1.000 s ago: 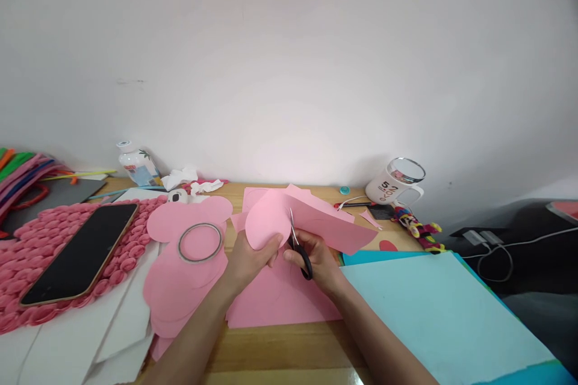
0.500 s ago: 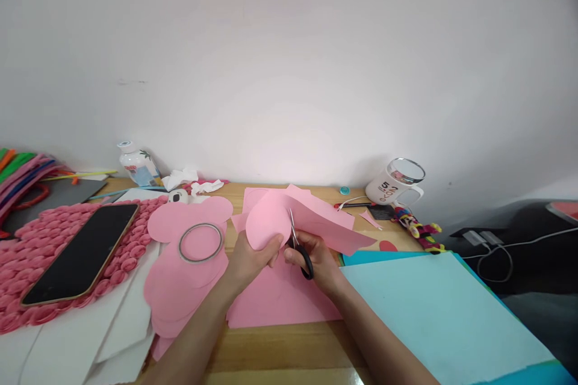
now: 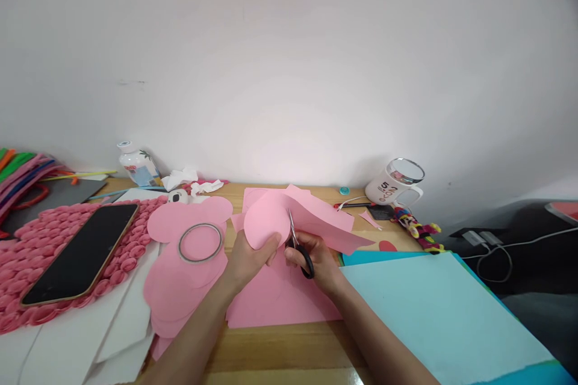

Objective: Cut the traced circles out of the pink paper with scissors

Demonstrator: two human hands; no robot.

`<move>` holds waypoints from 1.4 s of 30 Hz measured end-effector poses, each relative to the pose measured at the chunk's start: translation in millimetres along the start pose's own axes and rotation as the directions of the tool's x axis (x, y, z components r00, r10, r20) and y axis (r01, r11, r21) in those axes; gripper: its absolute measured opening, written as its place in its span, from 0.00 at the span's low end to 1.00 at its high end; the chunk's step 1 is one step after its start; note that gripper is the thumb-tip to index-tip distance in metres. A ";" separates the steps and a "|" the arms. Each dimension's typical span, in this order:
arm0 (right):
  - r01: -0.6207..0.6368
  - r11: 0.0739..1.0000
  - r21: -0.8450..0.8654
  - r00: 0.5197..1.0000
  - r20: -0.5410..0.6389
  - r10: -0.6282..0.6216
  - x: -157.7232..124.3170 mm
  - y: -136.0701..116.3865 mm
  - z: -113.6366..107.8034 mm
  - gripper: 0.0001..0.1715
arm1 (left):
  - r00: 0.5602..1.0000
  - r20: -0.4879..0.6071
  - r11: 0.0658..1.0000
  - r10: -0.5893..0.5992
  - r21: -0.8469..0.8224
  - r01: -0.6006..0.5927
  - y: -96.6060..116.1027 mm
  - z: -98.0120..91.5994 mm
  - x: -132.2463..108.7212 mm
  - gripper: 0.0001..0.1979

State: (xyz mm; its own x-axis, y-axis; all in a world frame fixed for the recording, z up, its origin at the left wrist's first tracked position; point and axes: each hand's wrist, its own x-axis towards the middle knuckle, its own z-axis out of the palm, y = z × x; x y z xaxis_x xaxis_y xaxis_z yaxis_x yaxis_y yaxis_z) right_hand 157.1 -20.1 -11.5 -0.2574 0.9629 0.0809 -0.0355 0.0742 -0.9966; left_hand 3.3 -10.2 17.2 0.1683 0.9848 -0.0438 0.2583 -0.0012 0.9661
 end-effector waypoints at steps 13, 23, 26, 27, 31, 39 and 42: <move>0.007 1.000 0.016 1.000 -0.004 -0.007 -1.1 4.2 -1.2 0.14 | 0.997 -0.077 1.000 -0.008 -0.031 0.006 -3.5 0.2 1.0 0.17; 0.009 0.998 0.055 1.000 0.006 -0.009 -0.1 13.2 -1.8 0.10 | 0.998 -0.044 0.998 0.052 -0.045 -0.054 -3.6 -1.1 2.5 0.19; -0.003 0.997 0.076 1.000 0.010 0.003 -0.6 14.2 -1.4 0.11 | 0.998 -0.044 0.998 0.048 -0.039 -0.050 -3.3 -1.5 2.2 0.19; -0.008 0.997 0.076 1.000 0.010 0.007 -0.8 14.0 -1.3 0.11 | 0.998 -0.044 0.998 0.044 -0.040 -0.046 -3.0 -1.5 2.0 0.19; -0.014 0.999 0.050 1.000 0.014 0.013 -1.7 11.9 -1.2 0.13 | 1.000 -0.021 0.997 0.013 -0.072 -0.015 -1.2 -0.8 0.8 0.18; -0.045 0.997 0.058 0.999 0.008 0.044 -1.5 10.9 0.6 0.14 | 0.994 -0.106 0.998 -0.031 -0.054 0.026 -1.5 1.9 0.9 0.20; -0.035 0.997 0.066 0.999 0.007 0.034 -1.0 5.5 1.5 0.14 | 0.993 -0.090 0.997 -0.078 -0.021 0.076 -1.8 1.5 1.0 0.19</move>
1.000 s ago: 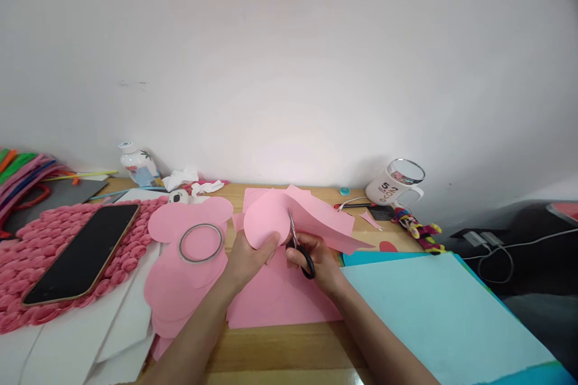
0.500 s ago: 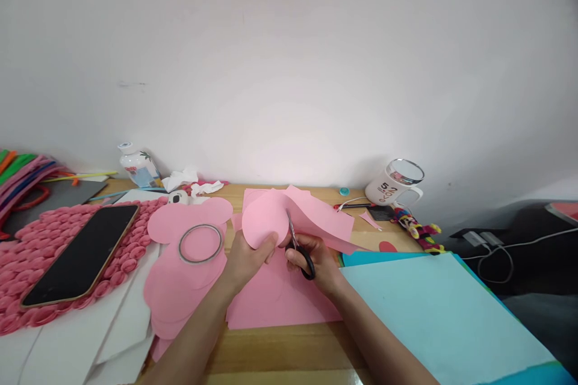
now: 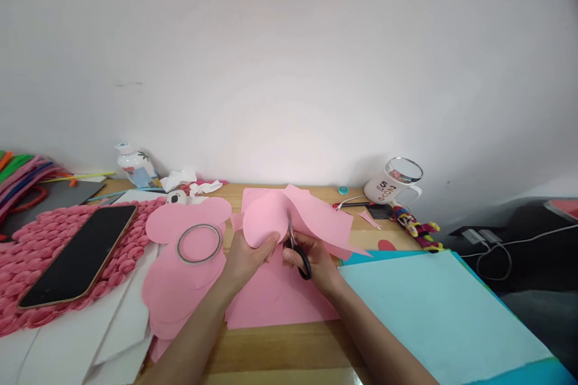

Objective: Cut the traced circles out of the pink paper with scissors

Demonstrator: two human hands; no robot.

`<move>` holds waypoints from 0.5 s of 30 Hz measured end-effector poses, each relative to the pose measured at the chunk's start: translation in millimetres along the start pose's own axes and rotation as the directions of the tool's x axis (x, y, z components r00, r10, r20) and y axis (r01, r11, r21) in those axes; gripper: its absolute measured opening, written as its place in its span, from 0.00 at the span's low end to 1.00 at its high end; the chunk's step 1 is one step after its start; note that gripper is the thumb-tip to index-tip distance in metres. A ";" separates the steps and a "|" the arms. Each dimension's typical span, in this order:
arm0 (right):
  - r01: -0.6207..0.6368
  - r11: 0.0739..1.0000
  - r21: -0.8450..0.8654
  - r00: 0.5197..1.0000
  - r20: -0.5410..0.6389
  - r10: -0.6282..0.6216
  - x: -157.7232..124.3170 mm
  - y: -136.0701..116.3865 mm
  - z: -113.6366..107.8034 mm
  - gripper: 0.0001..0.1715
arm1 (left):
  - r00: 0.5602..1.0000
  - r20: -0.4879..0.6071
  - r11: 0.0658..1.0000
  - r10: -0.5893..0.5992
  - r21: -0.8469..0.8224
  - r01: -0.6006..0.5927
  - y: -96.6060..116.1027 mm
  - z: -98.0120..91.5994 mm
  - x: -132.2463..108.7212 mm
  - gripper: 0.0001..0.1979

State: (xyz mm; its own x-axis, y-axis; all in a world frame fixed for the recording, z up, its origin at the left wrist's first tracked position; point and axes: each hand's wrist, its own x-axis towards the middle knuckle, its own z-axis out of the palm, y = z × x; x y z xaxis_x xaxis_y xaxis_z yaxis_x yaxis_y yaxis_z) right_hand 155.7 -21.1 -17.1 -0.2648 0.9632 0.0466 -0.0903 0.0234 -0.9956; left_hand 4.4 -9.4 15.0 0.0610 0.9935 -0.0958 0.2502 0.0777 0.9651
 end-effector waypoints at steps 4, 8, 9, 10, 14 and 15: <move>0.018 1.000 0.012 1.000 0.007 -0.018 0.5 -4.4 0.1 0.17 | 0.999 0.039 1.000 0.009 0.000 -0.009 2.4 -0.5 -1.7 0.19; 0.003 1.000 0.002 1.000 0.005 -0.003 0.3 -2.0 -1.1 0.16 | 0.999 0.025 0.999 0.029 -0.015 -0.029 3.6 -0.3 -2.5 0.19; 0.000 1.000 -0.002 1.000 0.004 0.000 0.2 -1.1 -1.3 0.16 | 0.999 0.027 1.000 0.028 -0.013 -0.028 3.6 -0.3 -2.5 0.19; 0.001 1.000 -0.003 1.000 0.003 -0.001 0.1 -0.4 -1.6 0.16 | 0.999 0.028 1.000 0.026 -0.008 -0.026 3.7 -0.3 -2.4 0.19; 0.026 1.000 -0.014 1.000 0.014 -0.025 0.2 0.4 -1.6 0.15 | 0.999 0.037 1.000 0.031 -0.005 -0.031 4.4 -0.9 -2.5 0.19; 0.031 0.999 -0.021 0.999 0.016 -0.031 0.3 0.2 -1.5 0.16 | 0.999 0.038 0.999 0.034 -0.006 -0.034 4.5 -1.1 -2.5 0.19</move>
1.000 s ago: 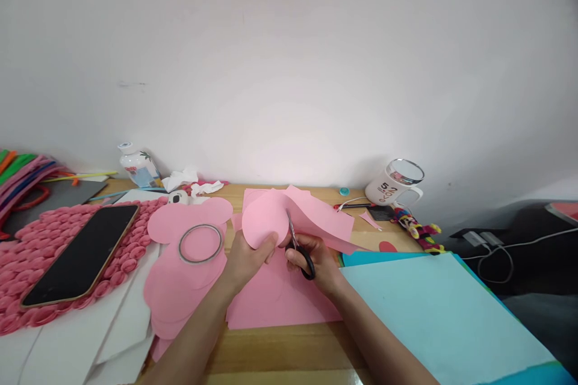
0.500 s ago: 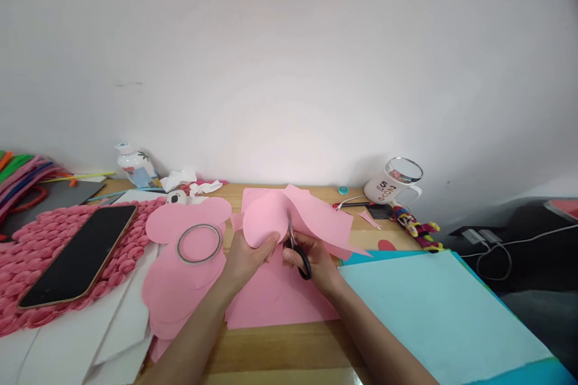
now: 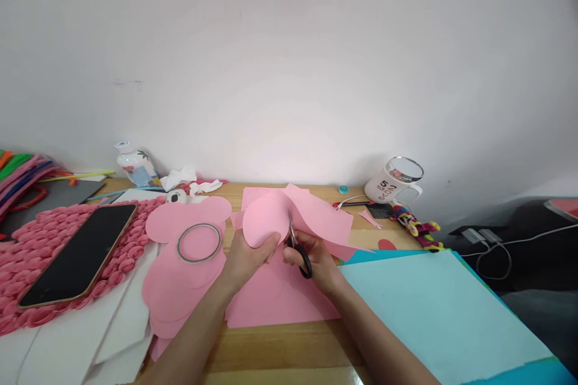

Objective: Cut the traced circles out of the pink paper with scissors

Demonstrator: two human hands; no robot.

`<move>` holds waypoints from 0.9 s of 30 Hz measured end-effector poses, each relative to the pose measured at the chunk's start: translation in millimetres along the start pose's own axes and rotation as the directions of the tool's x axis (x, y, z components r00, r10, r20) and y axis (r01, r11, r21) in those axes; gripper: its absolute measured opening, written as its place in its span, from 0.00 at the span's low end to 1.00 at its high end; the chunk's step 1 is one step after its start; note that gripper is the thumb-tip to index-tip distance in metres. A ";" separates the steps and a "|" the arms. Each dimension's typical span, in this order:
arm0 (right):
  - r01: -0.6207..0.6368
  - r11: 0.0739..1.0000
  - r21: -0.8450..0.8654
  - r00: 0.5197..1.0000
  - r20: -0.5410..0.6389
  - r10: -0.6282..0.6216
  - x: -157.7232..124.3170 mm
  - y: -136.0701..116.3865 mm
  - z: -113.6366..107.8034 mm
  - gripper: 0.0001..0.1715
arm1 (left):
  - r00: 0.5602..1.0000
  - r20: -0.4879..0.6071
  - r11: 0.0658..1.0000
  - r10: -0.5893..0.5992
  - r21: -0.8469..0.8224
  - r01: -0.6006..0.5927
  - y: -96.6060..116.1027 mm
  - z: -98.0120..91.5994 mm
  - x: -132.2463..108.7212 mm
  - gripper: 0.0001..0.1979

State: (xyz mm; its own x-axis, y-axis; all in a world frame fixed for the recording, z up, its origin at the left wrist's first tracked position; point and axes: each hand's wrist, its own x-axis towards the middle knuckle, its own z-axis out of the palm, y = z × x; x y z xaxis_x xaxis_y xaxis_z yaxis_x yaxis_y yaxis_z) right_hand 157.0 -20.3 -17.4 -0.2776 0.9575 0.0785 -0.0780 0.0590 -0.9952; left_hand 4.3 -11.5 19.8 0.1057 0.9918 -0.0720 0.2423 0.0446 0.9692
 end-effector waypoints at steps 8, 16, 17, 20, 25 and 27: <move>0.008 1.000 -0.022 1.000 -0.002 -0.008 0.2 0.4 0.2 0.17 | 1.000 0.015 1.000 -0.024 0.010 0.024 -2.5 -1.0 1.5 0.20; -0.016 1.000 -0.011 1.000 -0.006 0.016 -1.0 1.5 -0.8 0.15 | 1.000 -0.006 1.000 -0.014 0.012 0.014 -1.3 -1.3 0.6 0.20; -0.017 1.000 -0.013 1.000 -0.009 0.017 -1.0 1.8 -0.7 0.15 | 1.000 -0.004 1.000 -0.011 0.013 0.011 -1.3 -1.5 0.6 0.20; -0.021 1.000 -0.008 1.000 -0.020 0.021 -0.7 1.9 -0.1 0.15 | 1.000 0.011 1.000 -0.001 0.005 0.001 -2.4 -1.9 1.2 0.20; -0.024 1.000 0.006 0.999 -0.024 0.024 -0.8 0.7 0.6 0.15 | 1.000 0.016 1.000 -0.008 0.013 0.008 -6.5 -2.2 3.4 0.20; -0.029 1.000 0.003 0.999 -0.022 0.029 -1.0 0.9 0.4 0.15 | 1.000 0.012 1.000 -0.011 0.022 0.011 -7.0 -2.3 3.6 0.20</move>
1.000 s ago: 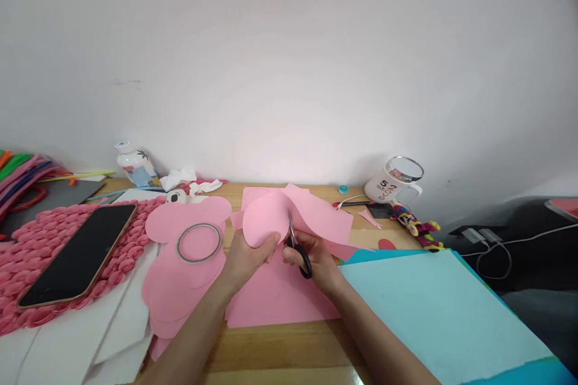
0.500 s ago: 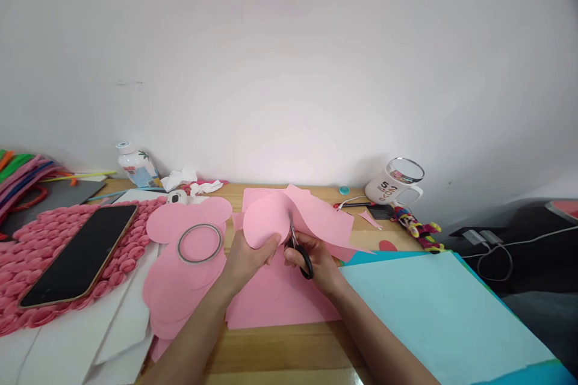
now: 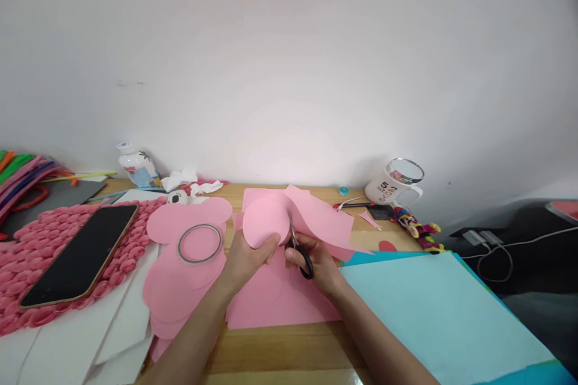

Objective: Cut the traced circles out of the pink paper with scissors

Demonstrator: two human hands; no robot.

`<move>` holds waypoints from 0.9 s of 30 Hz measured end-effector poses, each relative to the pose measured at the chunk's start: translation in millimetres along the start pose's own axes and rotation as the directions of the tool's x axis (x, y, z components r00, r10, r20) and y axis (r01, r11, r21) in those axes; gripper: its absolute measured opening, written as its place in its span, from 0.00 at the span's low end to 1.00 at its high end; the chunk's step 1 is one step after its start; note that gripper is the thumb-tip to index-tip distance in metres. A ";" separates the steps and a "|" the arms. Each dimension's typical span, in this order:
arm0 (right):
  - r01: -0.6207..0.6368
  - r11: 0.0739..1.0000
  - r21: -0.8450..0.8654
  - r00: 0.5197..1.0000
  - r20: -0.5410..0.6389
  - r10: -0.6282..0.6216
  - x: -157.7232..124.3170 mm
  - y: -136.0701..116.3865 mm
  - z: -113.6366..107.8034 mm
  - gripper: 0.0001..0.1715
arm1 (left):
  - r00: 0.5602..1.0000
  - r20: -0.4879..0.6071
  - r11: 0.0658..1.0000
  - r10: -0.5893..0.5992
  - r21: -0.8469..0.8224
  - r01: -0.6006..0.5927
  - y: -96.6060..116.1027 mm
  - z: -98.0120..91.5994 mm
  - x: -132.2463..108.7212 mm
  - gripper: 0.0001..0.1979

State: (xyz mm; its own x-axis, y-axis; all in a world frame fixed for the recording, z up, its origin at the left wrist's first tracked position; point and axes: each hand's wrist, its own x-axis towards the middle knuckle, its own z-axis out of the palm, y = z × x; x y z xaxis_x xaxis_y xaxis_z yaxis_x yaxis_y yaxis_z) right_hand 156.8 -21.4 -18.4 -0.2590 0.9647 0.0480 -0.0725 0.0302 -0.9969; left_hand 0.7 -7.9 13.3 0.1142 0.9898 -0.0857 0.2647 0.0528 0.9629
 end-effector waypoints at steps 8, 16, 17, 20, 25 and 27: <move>0.001 0.999 0.047 1.000 0.008 -0.001 0.5 6.3 -1.6 0.14 | 1.000 -0.010 1.000 0.008 0.021 -0.007 1.5 -0.1 -0.7 0.19; 0.003 0.999 0.042 1.000 0.019 -0.003 0.0 7.4 -2.0 0.15 | 0.999 -0.042 1.000 -0.001 0.002 0.001 -0.6 -0.8 1.3 0.18; 0.005 0.999 0.034 1.000 0.017 -0.005 -0.4 7.1 -2.0 0.15 | 0.999 -0.054 1.000 -0.006 -0.005 0.006 -0.2 -0.6 1.1 0.17; 0.001 1.000 0.019 1.000 0.006 -0.001 -1.4 6.1 -1.3 0.16 | 0.998 -0.059 0.999 -0.009 -0.036 0.007 2.1 0.8 0.2 0.17; 0.020 0.999 0.028 1.000 0.008 -0.021 -0.5 6.0 2.4 0.14 | 1.000 -0.015 0.995 0.026 -0.093 -0.028 4.0 4.1 -0.7 0.20; 0.014 1.000 0.026 1.000 0.004 -0.015 0.2 6.2 3.3 0.13 | 0.999 -0.049 0.998 0.021 -0.065 -0.024 2.5 4.5 -0.5 0.20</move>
State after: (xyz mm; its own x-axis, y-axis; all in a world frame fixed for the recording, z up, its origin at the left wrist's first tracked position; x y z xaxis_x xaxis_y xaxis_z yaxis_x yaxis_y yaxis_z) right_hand 153.1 -21.9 -24.3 -0.2618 0.9631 0.0627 -0.1012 0.0372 -0.9942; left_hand 5.6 -8.9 14.6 0.0730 0.9959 -0.0527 0.1992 0.0372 0.9792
